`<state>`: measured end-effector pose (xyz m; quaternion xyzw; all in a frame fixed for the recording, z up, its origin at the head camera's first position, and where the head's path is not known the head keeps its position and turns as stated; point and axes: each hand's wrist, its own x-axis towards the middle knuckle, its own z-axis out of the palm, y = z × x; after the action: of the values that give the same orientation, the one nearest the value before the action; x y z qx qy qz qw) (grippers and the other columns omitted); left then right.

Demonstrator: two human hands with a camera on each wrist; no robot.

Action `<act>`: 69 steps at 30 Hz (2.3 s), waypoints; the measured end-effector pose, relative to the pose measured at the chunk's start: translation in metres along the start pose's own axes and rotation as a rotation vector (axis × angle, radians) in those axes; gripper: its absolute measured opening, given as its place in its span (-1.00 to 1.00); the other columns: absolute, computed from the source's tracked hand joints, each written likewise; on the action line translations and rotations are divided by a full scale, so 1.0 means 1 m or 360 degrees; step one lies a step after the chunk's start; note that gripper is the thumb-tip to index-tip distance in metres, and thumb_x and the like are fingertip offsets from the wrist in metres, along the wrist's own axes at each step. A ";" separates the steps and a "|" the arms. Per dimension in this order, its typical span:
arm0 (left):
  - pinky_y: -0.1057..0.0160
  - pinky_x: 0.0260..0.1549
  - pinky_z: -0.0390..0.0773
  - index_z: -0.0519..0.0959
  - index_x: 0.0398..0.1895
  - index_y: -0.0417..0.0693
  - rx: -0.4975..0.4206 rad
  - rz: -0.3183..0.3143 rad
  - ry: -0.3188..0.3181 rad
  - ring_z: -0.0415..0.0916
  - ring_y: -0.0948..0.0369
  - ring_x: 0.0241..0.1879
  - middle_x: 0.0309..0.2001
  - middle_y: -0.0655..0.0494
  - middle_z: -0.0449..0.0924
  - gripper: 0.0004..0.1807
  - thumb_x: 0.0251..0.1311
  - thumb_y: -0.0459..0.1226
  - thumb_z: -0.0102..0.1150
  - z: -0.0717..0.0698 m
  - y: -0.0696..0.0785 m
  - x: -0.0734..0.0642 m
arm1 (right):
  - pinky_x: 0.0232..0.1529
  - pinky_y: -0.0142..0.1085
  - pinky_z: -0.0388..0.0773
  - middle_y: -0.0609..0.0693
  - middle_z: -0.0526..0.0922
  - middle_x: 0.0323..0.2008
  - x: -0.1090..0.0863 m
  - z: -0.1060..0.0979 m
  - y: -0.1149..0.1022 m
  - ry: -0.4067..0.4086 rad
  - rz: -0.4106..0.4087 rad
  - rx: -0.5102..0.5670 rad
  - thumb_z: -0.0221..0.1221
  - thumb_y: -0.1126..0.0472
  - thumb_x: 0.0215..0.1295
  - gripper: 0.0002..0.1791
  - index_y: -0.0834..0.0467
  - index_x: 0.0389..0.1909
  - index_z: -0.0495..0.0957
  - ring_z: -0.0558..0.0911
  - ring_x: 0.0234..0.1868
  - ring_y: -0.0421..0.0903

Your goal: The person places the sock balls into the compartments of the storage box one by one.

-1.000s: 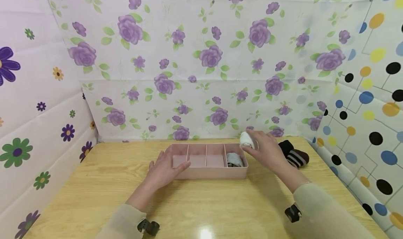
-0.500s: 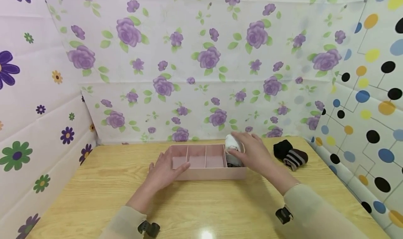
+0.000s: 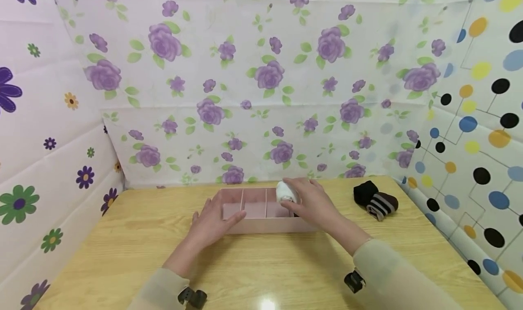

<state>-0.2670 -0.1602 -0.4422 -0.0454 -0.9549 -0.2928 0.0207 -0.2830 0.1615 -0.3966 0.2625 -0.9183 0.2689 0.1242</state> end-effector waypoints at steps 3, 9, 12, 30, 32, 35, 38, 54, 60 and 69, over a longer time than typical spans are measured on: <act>-0.60 0.54 -0.19 -0.10 0.84 -0.15 0.0011 -0.0009 -0.0009 -0.14 -0.25 0.75 0.76 -0.22 0.03 0.33 0.36 0.52 0.15 -0.001 0.000 -0.001 | 0.37 0.34 0.48 0.17 0.61 0.45 0.000 0.005 -0.002 -0.0010 0.0012 0.0000 0.46 0.05 0.50 -0.22 0.16 0.63 0.43 0.59 0.39 0.28; -0.59 0.54 -0.20 -0.10 0.84 -0.14 0.0017 0.0000 -0.0008 -0.16 -0.24 0.75 0.76 -0.21 0.02 0.34 0.36 0.53 0.13 0.000 0.000 0.001 | 0.25 0.28 0.59 0.18 0.58 0.47 0.003 0.013 -0.004 -0.0019 0.0036 0.0009 0.47 0.03 0.49 -0.22 0.15 0.62 0.45 0.58 0.37 0.30; -0.59 0.55 -0.20 -0.10 0.84 -0.14 0.0024 -0.0002 -0.0004 -0.16 -0.23 0.75 0.76 -0.21 0.02 0.34 0.35 0.54 0.13 0.000 0.000 0.001 | 0.18 0.23 0.64 0.17 0.57 0.48 0.005 0.016 -0.006 -0.0020 0.0017 0.0018 0.47 0.03 0.49 -0.24 0.15 0.61 0.47 0.59 0.34 0.29; -0.59 0.54 -0.19 -0.09 0.84 -0.15 0.0038 0.0001 0.0003 -0.15 -0.24 0.75 0.76 -0.22 0.02 0.33 0.36 0.51 0.16 -0.003 0.001 0.001 | 0.46 0.32 0.38 0.22 0.57 0.48 0.010 0.031 -0.003 -0.0027 0.0031 0.0019 0.47 0.04 0.49 -0.18 0.17 0.65 0.40 0.64 0.34 0.25; -0.59 0.54 -0.20 -0.09 0.84 -0.15 0.0027 -0.0003 -0.0002 -0.16 -0.25 0.75 0.76 -0.23 0.02 0.32 0.37 0.49 0.18 -0.003 0.001 0.001 | 0.50 0.32 0.32 0.23 0.58 0.47 0.011 0.033 -0.003 -0.0038 0.0002 -0.0010 0.47 0.04 0.49 -0.18 0.19 0.64 0.41 0.62 0.37 0.26; -0.58 0.55 -0.21 -0.11 0.84 -0.16 0.0028 -0.0008 -0.0009 -0.17 -0.25 0.75 0.76 -0.23 0.00 0.32 0.38 0.49 0.17 -0.002 0.000 0.001 | 0.49 0.34 0.32 0.25 0.57 0.46 0.010 0.034 -0.002 -0.0047 -0.0018 -0.0035 0.48 0.05 0.48 -0.19 0.21 0.62 0.42 0.59 0.39 0.29; -0.57 0.55 -0.20 -0.11 0.84 -0.15 0.0044 -0.0009 -0.0009 -0.17 -0.24 0.75 0.77 -0.21 0.00 0.34 0.36 0.52 0.14 -0.002 0.000 0.002 | 0.51 0.40 0.27 0.27 0.53 0.48 0.009 0.032 -0.001 -0.0046 -0.0043 -0.0050 0.48 0.07 0.48 -0.21 0.22 0.61 0.43 0.55 0.43 0.33; -0.55 0.57 -0.22 -0.14 0.85 -0.13 0.0026 -0.0015 -0.0029 -0.18 -0.22 0.76 0.78 -0.17 -0.04 0.34 0.36 0.53 0.14 -0.003 0.000 0.001 | 0.65 0.36 -0.02 0.25 0.37 0.62 0.001 0.009 0.012 -0.0062 0.0037 -0.0050 0.41 0.05 0.55 -0.22 0.19 0.65 0.38 0.38 0.59 0.31; -0.54 0.57 -0.22 -0.14 0.85 -0.13 0.0020 -0.0007 -0.0034 -0.19 -0.21 0.76 0.79 -0.16 -0.06 0.34 0.36 0.51 0.15 -0.002 0.001 0.002 | 0.65 0.37 -0.05 0.26 0.28 0.67 -0.005 -0.001 0.025 -0.0046 0.0073 -0.0057 0.38 0.04 0.59 -0.21 0.21 0.68 0.33 0.31 0.62 0.36; -0.57 0.56 -0.22 -0.12 0.84 -0.14 0.0017 -0.0014 -0.0031 -0.17 -0.21 0.76 0.77 -0.21 0.00 0.32 0.38 0.49 0.17 -0.003 0.001 0.001 | 0.60 0.43 0.00 0.34 0.31 0.64 -0.010 -0.018 0.037 -0.0024 0.0108 -0.0179 0.35 0.02 0.61 -0.17 0.23 0.72 0.26 0.33 0.59 0.41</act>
<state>-0.2677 -0.1604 -0.4393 -0.0440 -0.9568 -0.2873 0.0104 -0.2931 0.2027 -0.4012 0.2258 -0.9413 0.2189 0.1225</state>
